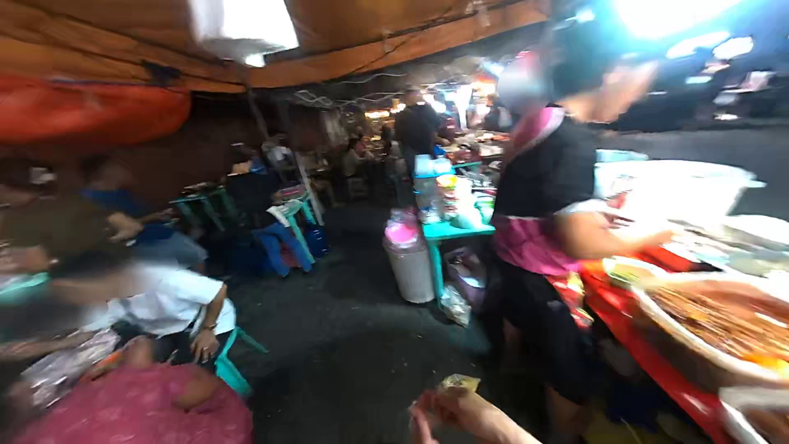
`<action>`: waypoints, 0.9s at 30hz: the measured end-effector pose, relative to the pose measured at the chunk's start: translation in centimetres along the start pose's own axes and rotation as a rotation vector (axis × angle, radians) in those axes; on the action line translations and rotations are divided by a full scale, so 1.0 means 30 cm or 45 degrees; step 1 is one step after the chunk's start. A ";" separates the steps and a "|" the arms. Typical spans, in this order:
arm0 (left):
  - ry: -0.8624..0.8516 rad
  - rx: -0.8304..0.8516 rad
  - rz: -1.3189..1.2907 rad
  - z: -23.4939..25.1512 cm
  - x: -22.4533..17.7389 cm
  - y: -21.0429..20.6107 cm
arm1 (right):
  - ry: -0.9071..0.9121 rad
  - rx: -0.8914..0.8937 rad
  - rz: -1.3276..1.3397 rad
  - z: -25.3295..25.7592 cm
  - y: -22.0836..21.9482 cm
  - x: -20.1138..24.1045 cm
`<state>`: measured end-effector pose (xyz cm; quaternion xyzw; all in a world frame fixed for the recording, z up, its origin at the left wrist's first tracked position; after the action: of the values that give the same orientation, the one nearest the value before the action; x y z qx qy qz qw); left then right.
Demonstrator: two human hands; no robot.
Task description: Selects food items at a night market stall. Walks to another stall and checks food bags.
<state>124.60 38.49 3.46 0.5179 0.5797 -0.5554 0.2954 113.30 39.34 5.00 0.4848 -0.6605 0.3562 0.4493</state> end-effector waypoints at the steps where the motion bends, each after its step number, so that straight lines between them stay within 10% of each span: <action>1: -0.155 0.031 0.060 0.121 -0.032 -0.040 | 0.053 0.104 -0.295 0.110 0.012 0.069; 6: -1.107 0.034 0.994 0.639 -0.373 -0.268 | 0.417 0.261 -1.477 0.493 0.060 0.581; 15: -0.592 0.181 1.392 1.495 -0.920 -0.497 | 1.837 -0.415 -1.602 1.119 0.079 1.163; 21: -0.885 0.335 1.551 2.078 -0.946 -0.894 | 1.531 -0.499 -1.470 1.710 0.420 1.276; 24: -0.709 0.820 1.358 2.340 -0.935 -1.183 | 1.404 -0.690 -1.388 1.881 0.646 1.378; 27: -1.118 1.072 1.424 2.430 -0.918 -1.521 | 1.278 -0.975 -1.434 1.927 0.888 1.455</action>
<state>73.21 -31.25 28.96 0.5333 -0.1885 -0.6488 0.5091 67.85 -19.67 25.24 0.3402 -0.1176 0.0039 0.9330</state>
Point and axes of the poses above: each hand's wrist, its own z-axis towards the middle knuckle, its own y-axis out of the back of the hand, x = y × z, the point moved 9 cm from there along z, towards the middle knuckle, and after that the axes turned 2 degrees about y, right-handed, at the moved point
